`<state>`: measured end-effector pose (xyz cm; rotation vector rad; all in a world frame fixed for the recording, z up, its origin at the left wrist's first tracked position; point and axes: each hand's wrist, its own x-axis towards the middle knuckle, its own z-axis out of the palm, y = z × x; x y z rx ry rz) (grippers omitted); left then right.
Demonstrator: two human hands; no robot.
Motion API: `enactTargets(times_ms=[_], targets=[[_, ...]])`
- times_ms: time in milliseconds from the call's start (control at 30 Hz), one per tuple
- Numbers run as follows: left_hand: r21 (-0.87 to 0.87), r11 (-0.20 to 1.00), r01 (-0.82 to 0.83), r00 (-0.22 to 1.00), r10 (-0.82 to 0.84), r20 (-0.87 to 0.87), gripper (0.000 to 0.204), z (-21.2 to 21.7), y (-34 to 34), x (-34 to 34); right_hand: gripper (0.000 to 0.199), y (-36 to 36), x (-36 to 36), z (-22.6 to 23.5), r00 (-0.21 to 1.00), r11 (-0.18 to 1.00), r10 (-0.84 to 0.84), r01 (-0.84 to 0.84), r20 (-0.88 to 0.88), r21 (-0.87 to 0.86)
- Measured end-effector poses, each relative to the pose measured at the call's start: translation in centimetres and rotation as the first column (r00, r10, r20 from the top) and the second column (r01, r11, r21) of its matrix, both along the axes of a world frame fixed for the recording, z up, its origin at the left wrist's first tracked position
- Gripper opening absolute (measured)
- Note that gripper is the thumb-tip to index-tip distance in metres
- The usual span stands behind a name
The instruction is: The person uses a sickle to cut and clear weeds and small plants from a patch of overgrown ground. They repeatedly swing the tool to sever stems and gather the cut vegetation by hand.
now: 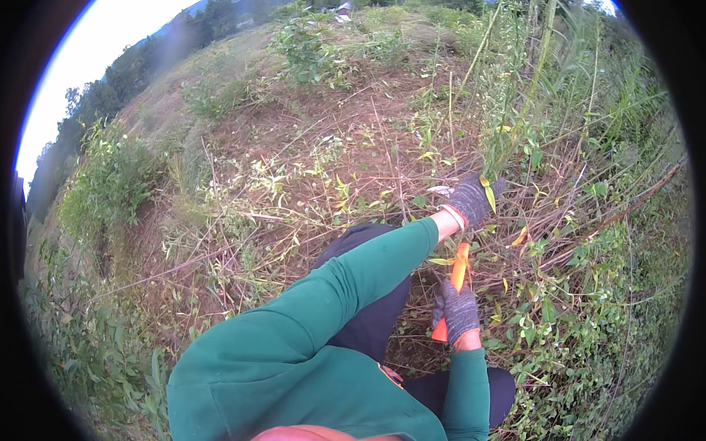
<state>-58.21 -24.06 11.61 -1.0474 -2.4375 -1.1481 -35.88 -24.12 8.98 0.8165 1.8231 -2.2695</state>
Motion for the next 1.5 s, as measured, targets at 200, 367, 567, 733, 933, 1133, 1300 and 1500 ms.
enactTargets(times_ms=[200, 367, 567, 733, 933, 1133, 1300, 1500], targets=[[-0.464, 0.879, -0.111, 0.99, 0.056, -0.132, 0.024, -3.8, 1.2, -2.8, 0.017, -3.1, 7.9, 2.7, 0.995, 0.998, -0.023, 0.029, 0.098, -0.061], [0.109, 0.827, -0.552, 0.629, 0.498, -0.597, 0.03, -4.9, -7.6, -12.7, 0.023, -4.6, 21.5, -1.5, 1.0, 0.901, -0.01, 0.018, -0.021, 0.434], [-0.037, 0.973, -0.228, 0.811, 0.169, -0.56, 0.028, -2.2, -2.1, -2.6, 0.022, 4.0, 16.8, 4.5, 0.526, 0.665, -0.673, 0.738, -0.519, -0.113], [0.172, 0.985, -0.015, 0.816, 0.111, -0.568, 0.019, -0.6, -2.9, -2.1, 0.02, 10.6, 7.9, 6.5, 0.542, 0.684, -0.719, 0.664, -0.436, -0.302], [0.479, 0.86, 0.175, 0.925, -0.31, 0.218, 0.031, 2.4, -2.0, 2.1, 0.019, 4.8, 3.6, 3.1, 0.829, 0.876, -0.478, 0.471, -0.289, -0.098], [0.656, 0.737, 0.164, 0.928, -0.34, 0.151, 0.039, 3.6, -1.5, 1.8, 0.025, 0.6, 3.7, 0.7, 0.966, 0.84, -0.053, 0.18, -0.254, 0.511], [0.909, 0.334, -0.25, 0.598, -0.685, 0.416, 0.016, 5.5, -1.8, 2.7, 0.036, 2.3, 3.7, 1.2, 0.975, 0.617, 0.049, 0.14, -0.215, 0.774], [0.319, 0.947, 0.036, 0.973, -0.107, 0.207, 0.038, 5.3, -3.8, -0.5, 0.037, 1.0, 3.6, 2.5, 0.996, 0.594, 0.058, 0.021, -0.069, 0.804]])
